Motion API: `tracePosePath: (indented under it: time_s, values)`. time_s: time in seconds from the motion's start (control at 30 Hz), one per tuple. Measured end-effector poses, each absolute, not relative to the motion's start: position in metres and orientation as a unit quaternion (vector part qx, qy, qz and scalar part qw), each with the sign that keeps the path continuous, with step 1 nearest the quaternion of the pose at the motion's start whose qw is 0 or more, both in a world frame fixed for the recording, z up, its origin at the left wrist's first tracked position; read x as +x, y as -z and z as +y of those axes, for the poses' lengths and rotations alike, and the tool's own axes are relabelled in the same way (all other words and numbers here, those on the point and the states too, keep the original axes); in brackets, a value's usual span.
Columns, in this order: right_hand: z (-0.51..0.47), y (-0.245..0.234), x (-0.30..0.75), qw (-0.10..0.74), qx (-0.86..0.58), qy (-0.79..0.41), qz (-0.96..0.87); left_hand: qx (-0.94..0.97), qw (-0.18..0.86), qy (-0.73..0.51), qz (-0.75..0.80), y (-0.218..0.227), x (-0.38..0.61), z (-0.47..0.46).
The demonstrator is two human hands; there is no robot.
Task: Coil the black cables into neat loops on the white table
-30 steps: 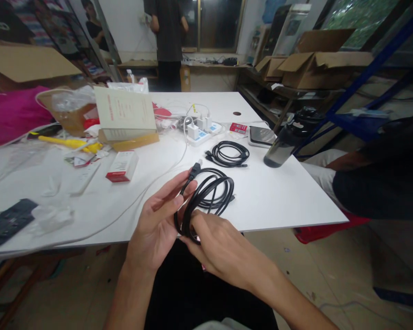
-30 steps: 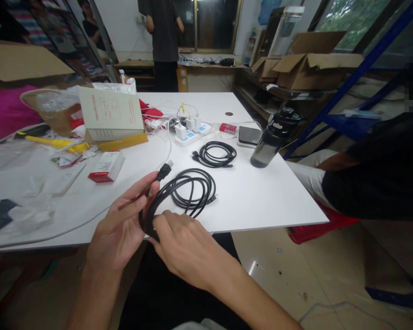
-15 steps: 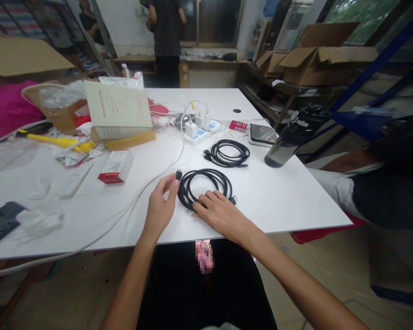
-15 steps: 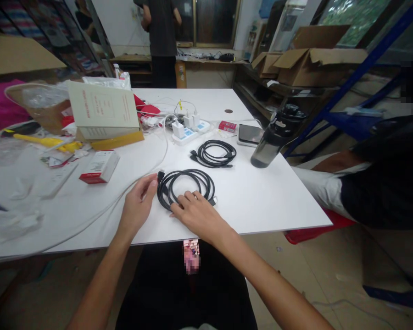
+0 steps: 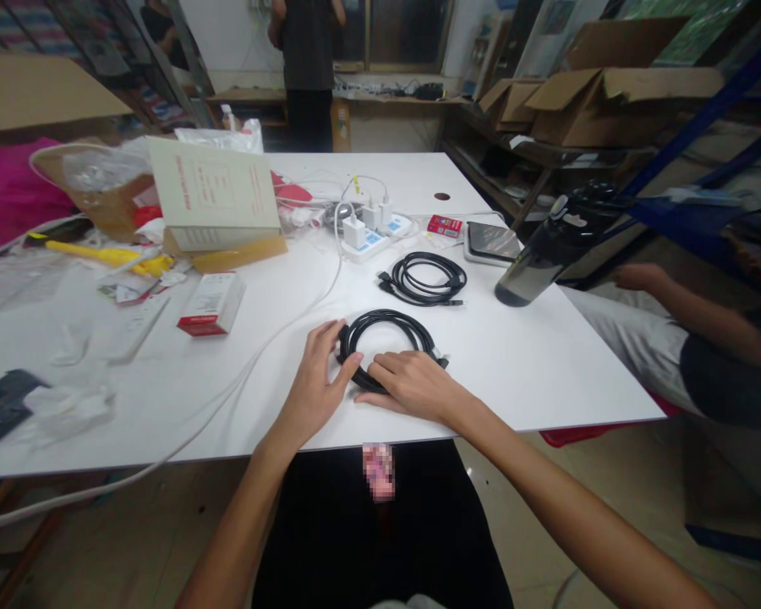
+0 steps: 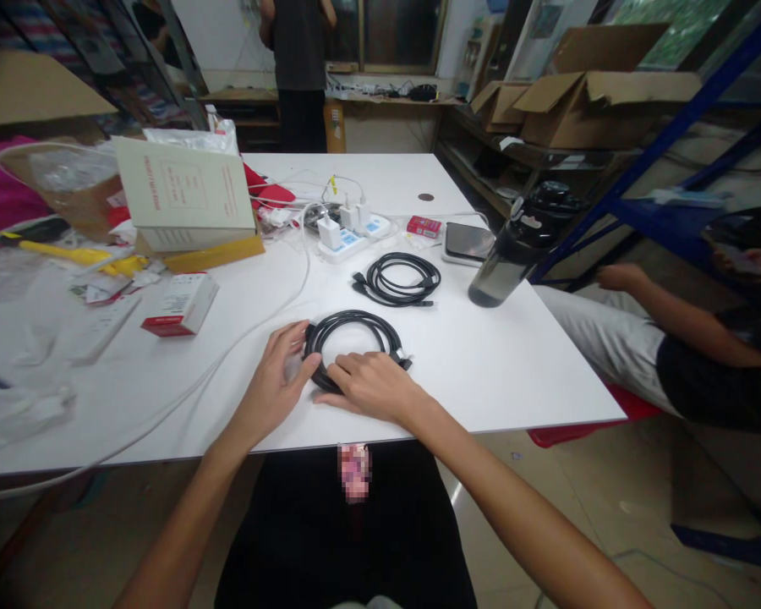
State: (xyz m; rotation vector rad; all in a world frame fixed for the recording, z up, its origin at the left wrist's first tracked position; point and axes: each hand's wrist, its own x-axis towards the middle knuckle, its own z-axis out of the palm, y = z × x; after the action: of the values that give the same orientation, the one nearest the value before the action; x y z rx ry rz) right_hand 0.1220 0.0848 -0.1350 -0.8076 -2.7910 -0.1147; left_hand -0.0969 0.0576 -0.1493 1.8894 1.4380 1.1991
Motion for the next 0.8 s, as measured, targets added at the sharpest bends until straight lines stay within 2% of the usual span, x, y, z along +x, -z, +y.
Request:
tracePosePath:
  time_s: [0.1,0.2,0.33,0.43,0.53,0.8]
  values:
    - [0.095,0.134,0.125,0.163,-0.222,0.017,-0.961,0.661,0.256,-0.448,0.545,0.154,-0.094,0.077]
    - [0.118,0.126,0.132,0.242,-0.193,-0.027,-0.951,0.686,0.245,-0.398,0.558,0.151,-0.091,0.109]
    - [0.17,0.118,0.146,0.339,-0.307,-0.101,-0.883,0.769,0.235,-0.316,0.504,0.14,-0.086,0.153]
    - [0.201,0.124,0.153,0.354,-0.391,-0.152,-0.836,0.788,0.268,-0.298,0.468,0.136,-0.084,0.175]
    - [0.211,0.136,0.156,0.382,-0.409,-0.2,-0.804,0.764,0.303,-0.327,0.466,0.139,-0.083,0.181]
    - [0.203,0.14,0.16,0.428,-0.385,-0.179,-0.798,0.759,0.32,-0.373,0.427,0.144,-0.08,0.172]
